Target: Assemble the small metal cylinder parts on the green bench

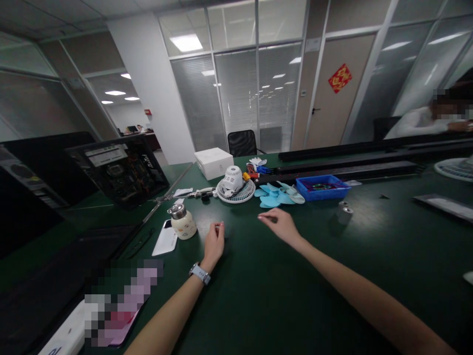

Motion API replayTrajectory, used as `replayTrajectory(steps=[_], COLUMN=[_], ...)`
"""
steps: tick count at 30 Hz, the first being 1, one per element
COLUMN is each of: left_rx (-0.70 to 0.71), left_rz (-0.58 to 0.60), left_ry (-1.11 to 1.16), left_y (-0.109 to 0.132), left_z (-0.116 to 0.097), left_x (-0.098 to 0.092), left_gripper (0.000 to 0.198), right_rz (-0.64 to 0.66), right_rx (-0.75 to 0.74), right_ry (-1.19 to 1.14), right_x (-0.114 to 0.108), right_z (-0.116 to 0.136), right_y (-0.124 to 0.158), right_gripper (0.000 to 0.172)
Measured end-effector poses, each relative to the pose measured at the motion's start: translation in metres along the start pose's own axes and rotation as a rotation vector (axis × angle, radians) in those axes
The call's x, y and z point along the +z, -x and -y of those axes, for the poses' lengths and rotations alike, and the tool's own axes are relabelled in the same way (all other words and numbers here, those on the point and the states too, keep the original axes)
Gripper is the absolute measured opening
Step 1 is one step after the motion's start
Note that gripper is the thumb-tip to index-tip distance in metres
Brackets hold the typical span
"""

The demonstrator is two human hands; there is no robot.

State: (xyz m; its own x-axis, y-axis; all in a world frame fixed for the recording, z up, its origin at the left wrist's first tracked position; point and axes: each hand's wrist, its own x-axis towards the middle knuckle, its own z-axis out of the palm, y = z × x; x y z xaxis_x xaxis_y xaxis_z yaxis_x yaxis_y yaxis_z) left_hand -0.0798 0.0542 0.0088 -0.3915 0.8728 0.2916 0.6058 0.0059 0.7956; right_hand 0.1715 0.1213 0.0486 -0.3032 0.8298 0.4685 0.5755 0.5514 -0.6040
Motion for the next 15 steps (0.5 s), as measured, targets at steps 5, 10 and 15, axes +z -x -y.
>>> replayTrajectory(steps=[5,10,15], left_rx=[0.002,0.001,0.009], left_rz=[0.022,0.010,0.006], left_ry=[-0.034,-0.046,-0.038], left_y=[-0.001,0.000,0.000], left_z=[0.001,0.001,0.003], left_x=[0.001,0.001,0.002], left_gripper=[0.046,0.046,0.045], right_rz=[-0.299,-0.217,-0.211], right_rx=[0.259,0.544,0.598], right_ry=[0.259,0.485,0.479], right_x=[-0.139,-0.185,-0.176], right_z=[-0.082,-0.132,-0.142], right_y=[0.009,0.034,0.041], right_gripper=[0.028,0.031,0.031])
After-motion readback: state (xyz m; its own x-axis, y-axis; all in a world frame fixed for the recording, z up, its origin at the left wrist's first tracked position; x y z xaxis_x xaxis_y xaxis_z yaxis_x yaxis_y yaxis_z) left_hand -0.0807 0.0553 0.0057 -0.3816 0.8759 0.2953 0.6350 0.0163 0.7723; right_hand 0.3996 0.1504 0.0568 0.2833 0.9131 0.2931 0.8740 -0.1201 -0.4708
